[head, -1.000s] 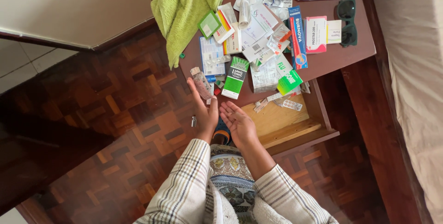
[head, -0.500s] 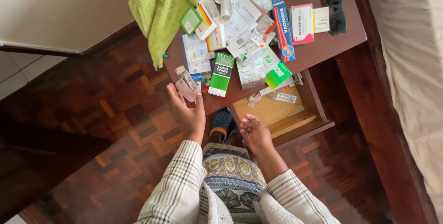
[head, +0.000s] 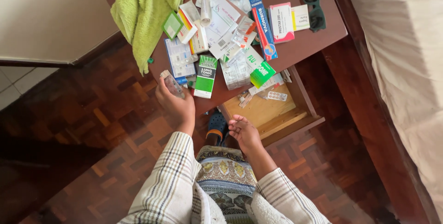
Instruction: Organizing various pharmaceutical medications and items in a nightstand drawer.
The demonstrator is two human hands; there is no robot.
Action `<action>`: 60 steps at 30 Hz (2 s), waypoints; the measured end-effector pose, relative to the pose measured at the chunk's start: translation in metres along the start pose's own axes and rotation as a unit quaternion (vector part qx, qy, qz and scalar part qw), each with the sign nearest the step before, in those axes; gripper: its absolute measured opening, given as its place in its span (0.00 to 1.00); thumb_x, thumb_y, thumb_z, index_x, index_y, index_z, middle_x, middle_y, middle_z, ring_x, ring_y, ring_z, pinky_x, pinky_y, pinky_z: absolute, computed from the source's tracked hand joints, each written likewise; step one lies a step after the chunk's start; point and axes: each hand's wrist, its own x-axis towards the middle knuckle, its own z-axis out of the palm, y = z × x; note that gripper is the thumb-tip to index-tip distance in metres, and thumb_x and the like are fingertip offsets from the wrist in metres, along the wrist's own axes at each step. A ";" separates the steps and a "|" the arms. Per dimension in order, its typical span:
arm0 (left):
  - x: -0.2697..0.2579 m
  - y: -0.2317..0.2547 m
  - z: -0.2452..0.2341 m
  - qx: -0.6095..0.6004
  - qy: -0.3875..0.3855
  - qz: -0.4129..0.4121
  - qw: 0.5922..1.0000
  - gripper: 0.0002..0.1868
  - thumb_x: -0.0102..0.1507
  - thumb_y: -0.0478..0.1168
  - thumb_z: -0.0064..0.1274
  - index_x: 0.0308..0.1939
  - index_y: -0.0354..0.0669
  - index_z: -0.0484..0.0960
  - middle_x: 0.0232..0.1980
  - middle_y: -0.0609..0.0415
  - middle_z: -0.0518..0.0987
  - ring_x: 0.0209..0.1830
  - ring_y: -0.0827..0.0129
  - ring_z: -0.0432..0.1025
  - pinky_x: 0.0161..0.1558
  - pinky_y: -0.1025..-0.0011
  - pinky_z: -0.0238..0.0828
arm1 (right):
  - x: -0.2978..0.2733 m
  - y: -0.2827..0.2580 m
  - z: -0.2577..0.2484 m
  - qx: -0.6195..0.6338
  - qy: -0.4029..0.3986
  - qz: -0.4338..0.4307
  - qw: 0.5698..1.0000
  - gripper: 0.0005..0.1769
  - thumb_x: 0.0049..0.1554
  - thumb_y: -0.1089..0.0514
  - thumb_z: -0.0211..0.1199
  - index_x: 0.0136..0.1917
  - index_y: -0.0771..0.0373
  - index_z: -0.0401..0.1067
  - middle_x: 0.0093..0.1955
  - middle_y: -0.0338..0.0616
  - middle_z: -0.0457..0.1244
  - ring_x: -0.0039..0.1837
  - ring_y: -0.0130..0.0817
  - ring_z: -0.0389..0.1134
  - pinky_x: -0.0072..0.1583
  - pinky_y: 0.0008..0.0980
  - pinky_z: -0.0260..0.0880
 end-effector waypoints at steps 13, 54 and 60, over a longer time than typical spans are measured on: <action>0.013 0.008 -0.010 0.082 -0.041 -0.039 0.995 0.34 0.61 0.46 0.59 0.68 0.37 0.68 0.66 0.43 0.71 0.65 0.49 0.66 0.65 0.53 0.61 | 0.003 0.002 0.000 -0.006 -0.005 0.013 1.000 0.12 0.61 0.65 0.53 0.58 0.60 0.67 0.45 0.40 0.68 0.44 0.29 0.68 0.47 0.29 0.71; 0.055 0.100 0.064 -0.315 -0.120 0.040 0.940 0.28 0.60 0.30 0.57 0.65 0.33 0.74 0.58 0.45 0.81 0.57 0.61 0.77 0.58 0.68 0.71 | -0.026 -0.127 0.085 -0.037 -0.101 -0.121 0.987 0.11 0.60 0.68 0.56 0.57 0.64 0.70 0.47 0.41 0.68 0.45 0.27 0.68 0.48 0.27 0.70; 0.046 0.094 0.070 -0.370 -0.118 0.129 0.912 0.39 0.62 0.27 0.54 0.77 0.32 0.57 0.78 0.37 0.62 0.79 0.53 0.60 0.75 0.61 0.57 | -0.026 -0.136 0.072 -0.028 -0.099 -0.132 0.986 0.10 0.61 0.67 0.56 0.56 0.64 0.70 0.47 0.41 0.68 0.45 0.27 0.68 0.49 0.28 0.70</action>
